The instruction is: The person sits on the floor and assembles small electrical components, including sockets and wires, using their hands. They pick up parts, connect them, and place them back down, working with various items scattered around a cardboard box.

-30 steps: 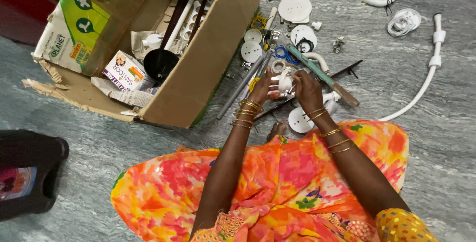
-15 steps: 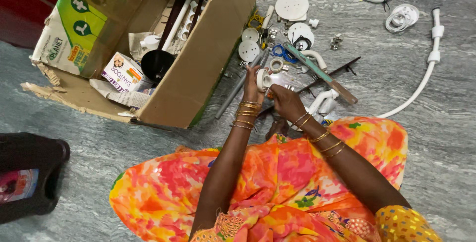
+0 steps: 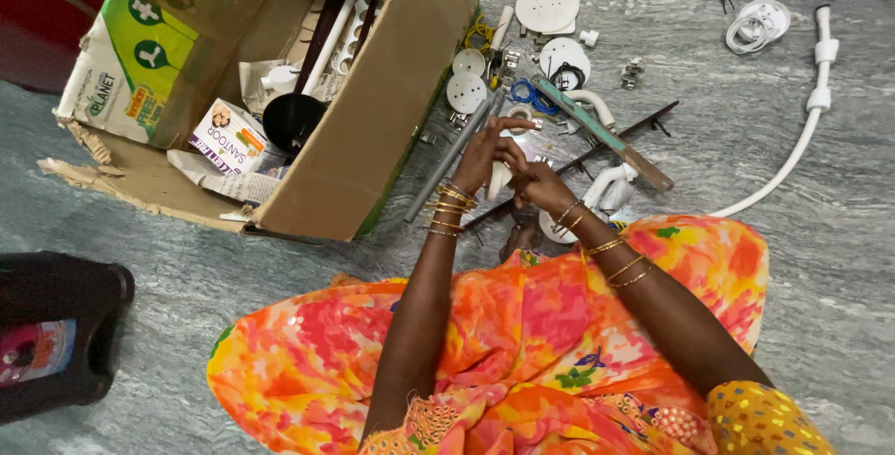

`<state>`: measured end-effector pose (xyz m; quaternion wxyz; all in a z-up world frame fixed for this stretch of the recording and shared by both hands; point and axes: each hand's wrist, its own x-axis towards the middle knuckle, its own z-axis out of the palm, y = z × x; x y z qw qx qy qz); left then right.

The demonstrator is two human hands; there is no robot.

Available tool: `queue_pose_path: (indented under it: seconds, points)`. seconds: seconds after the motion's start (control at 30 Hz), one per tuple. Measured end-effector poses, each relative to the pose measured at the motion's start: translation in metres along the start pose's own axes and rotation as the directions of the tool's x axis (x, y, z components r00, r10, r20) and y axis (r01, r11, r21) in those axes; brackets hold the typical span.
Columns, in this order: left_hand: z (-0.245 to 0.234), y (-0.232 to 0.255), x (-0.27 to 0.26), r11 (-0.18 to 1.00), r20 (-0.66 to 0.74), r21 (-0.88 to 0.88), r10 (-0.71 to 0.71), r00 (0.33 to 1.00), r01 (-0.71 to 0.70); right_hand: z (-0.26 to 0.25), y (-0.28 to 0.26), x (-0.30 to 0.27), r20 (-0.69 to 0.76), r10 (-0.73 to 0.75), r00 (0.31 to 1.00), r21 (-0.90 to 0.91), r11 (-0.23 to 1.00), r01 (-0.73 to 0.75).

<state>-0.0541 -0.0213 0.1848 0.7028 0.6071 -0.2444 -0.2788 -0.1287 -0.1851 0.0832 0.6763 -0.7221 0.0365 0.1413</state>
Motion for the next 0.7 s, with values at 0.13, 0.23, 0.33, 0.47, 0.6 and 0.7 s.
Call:
queue_pose_path:
  seconds: [0.13,0.23,0.33,0.47,0.6,0.7]
  points:
    - [0.014,-0.011,0.003,1.0,0.025,0.02,0.023,0.999,-0.023,-0.013,-0.025,-0.001,-0.222,-0.015,0.975,0.02,1.0,0.019]
    - [0.017,-0.037,0.007,0.991,-0.056,-0.055,-0.126,0.99,0.123,-0.03,-0.044,-0.01,-0.381,-0.227,0.896,-0.155,0.971,0.18]
    - [0.008,-0.066,0.016,0.943,-0.181,-0.146,-0.321,0.93,0.297,-0.036,-0.058,-0.017,-0.464,-0.396,0.792,-0.44,0.879,0.182]
    - [-0.004,-0.095,0.023,0.898,-0.094,-0.296,-0.367,0.925,0.326,-0.025,-0.07,-0.028,-0.41,-0.583,0.701,-0.591,0.756,0.283]
    - [-0.011,-0.105,0.013,0.852,-0.087,-0.391,-0.412,0.907,0.35,-0.014,-0.082,-0.037,-0.299,-0.595,0.746,-0.553,0.745,0.372]
    - [-0.018,-0.104,0.007,0.75,-0.056,-0.571,-0.442,0.895,0.335,-0.009,-0.086,-0.043,-0.173,-0.582,0.795,-0.487,0.752,0.445]
